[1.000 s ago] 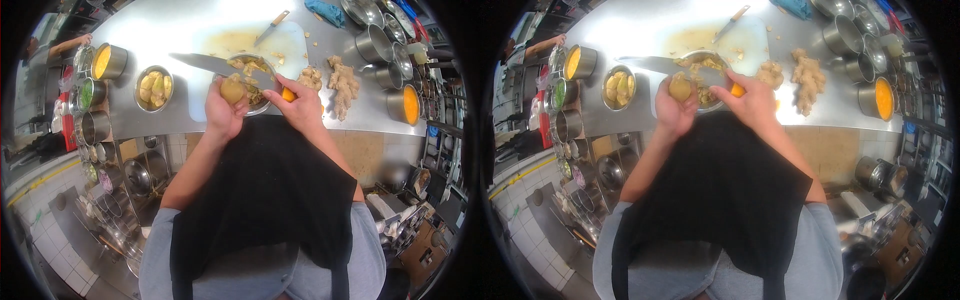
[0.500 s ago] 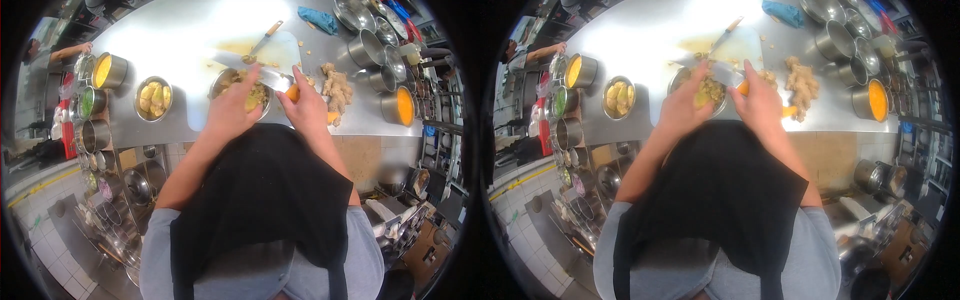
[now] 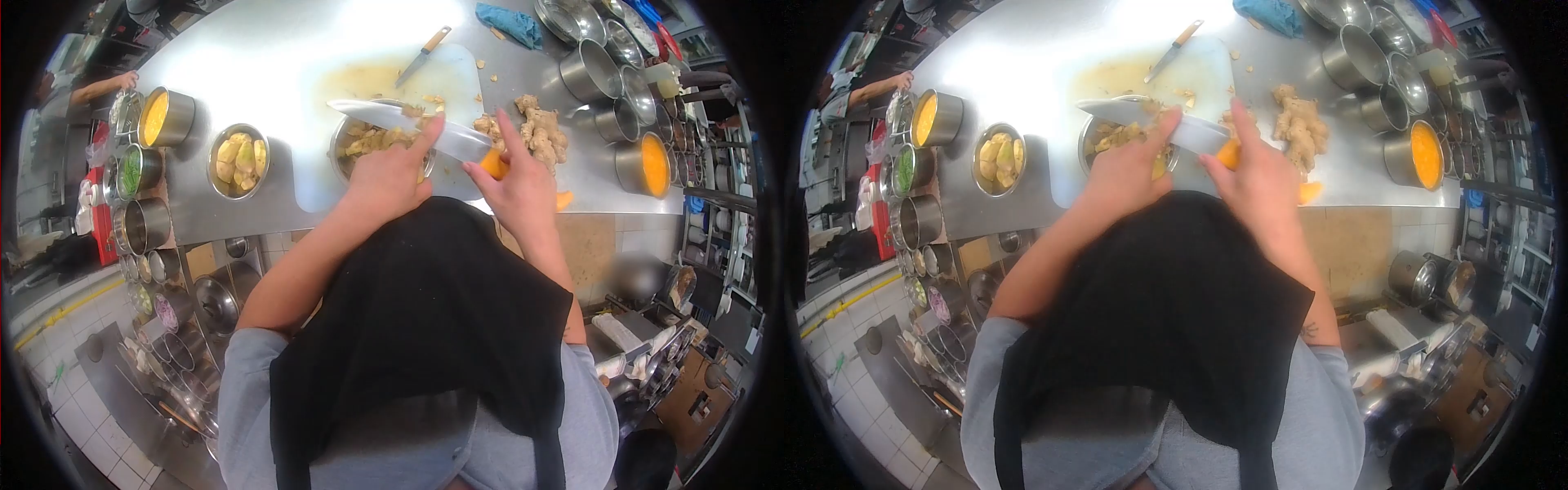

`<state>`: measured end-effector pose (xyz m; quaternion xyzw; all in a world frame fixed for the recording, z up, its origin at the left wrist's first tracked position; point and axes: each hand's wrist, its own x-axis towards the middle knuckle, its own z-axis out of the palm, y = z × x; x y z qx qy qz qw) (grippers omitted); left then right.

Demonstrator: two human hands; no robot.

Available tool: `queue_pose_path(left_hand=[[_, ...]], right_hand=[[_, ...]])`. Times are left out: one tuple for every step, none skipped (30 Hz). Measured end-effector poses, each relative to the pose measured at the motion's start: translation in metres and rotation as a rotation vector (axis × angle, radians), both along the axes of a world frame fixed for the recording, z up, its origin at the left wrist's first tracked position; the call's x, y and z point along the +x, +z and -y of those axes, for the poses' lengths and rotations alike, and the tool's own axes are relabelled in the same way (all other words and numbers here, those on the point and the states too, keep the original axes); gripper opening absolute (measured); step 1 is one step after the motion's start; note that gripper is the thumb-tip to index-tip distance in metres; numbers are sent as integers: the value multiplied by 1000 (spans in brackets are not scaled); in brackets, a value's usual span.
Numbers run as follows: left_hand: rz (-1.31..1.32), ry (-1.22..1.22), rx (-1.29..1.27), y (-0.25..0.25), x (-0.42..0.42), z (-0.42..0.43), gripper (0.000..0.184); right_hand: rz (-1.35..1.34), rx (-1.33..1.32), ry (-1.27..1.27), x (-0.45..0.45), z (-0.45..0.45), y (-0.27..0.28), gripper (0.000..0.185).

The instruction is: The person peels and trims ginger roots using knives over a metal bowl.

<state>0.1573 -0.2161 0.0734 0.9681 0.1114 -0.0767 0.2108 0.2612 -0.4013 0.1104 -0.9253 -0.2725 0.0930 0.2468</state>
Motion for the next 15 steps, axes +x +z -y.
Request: queue_pose_path(left_hand=[[-58,39,-22,3,0,-2,91],[-115,81,-45,7,0,-6,91],[-173,125,-68,10,-1,-11,91],[-195,145,-67,9,-2,-15,91],[-217,165,-67,8,-3,-20,90],[-239,183,-68,7,-4,-23,89],[-212,182,-62,6,-6,-25,85],[-186,178,-55,4,-7,-26,80],[-161,172,-46,2,-8,-27,76],[-122,186,-59,-1,-9,-28,69],[-85,199,-71,-6,-10,-29,62],[-48,214,-79,-10,-11,-31,56],[-18,241,-110,-12,-13,-33,51],[10,276,-134,-13,-16,-35,46],[36,315,-149,-13,-23,-42,42]], right_hand=[[-10,-34,-26,0,7,5,90],[-19,-68,-49,0,14,8,90],[-2,-60,-64,1,25,8,89],[14,-51,-76,3,39,7,88],[30,-43,-88,4,50,6,88],[11,-69,-112,4,58,11,86],[-7,-96,-139,3,66,17,84],[-26,-122,-168,3,72,23,82],[-40,-112,-190,3,75,26,81],[-56,-99,-213,3,78,28,80],[-74,-86,-236,2,81,28,79],[-87,-28,-254,2,85,26,77],[-100,32,-268,3,88,22,76],[-119,98,-272,4,88,18,74],[-132,142,-276,3,85,16,74]])
